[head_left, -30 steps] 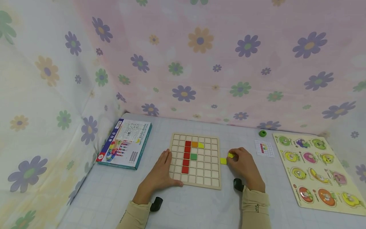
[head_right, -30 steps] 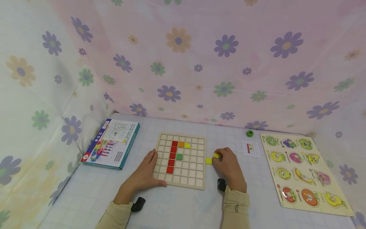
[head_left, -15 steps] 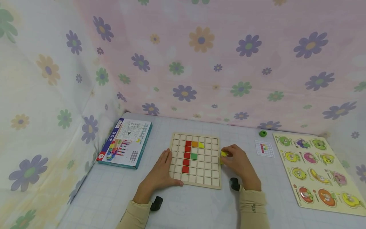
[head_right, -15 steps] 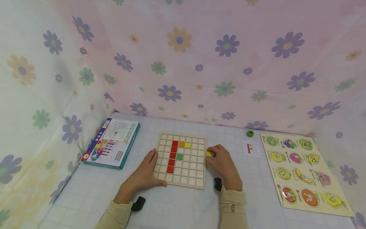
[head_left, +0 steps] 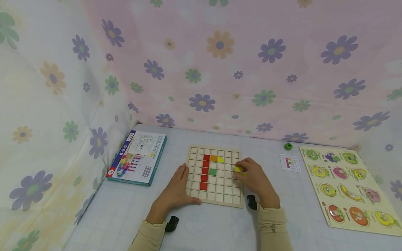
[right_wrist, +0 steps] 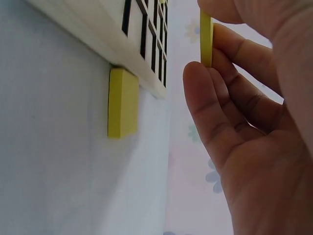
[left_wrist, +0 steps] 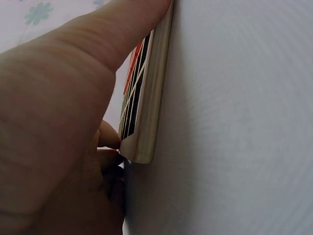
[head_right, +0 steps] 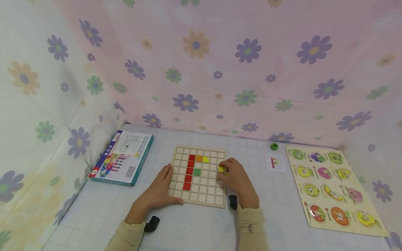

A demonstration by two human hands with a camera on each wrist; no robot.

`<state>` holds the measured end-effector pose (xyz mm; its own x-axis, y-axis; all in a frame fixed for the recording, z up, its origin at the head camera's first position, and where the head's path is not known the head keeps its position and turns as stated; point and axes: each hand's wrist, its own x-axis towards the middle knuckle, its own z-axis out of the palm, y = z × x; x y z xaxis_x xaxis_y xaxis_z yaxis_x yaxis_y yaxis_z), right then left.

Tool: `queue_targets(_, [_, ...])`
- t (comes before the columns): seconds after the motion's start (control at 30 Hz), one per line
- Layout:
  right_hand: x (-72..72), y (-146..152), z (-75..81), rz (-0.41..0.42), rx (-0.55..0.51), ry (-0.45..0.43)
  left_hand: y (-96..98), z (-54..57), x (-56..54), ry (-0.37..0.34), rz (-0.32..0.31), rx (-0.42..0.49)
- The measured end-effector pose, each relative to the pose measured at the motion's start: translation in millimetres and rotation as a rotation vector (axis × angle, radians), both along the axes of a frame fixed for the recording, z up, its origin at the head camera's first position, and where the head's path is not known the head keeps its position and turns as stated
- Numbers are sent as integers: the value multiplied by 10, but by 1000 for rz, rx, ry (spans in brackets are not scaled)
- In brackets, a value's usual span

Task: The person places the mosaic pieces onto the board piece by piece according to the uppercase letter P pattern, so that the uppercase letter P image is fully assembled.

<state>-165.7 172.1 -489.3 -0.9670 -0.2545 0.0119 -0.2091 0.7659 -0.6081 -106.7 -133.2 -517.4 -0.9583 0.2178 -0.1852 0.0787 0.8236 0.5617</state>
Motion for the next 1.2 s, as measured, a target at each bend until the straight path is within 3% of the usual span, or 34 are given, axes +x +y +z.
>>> queue_targets(0.57, [13, -294, 34, 95, -37, 60, 1, -8, 2, -5, 3, -12])
queue_targets(1.03, [3, -484, -62, 126, 11, 58, 2, 12, 5, -2, 1, -10])
queue_targets(1.2, [-11, -524, -84, 150, 40, 95, -1, 6, -3, -1, 1, -12])
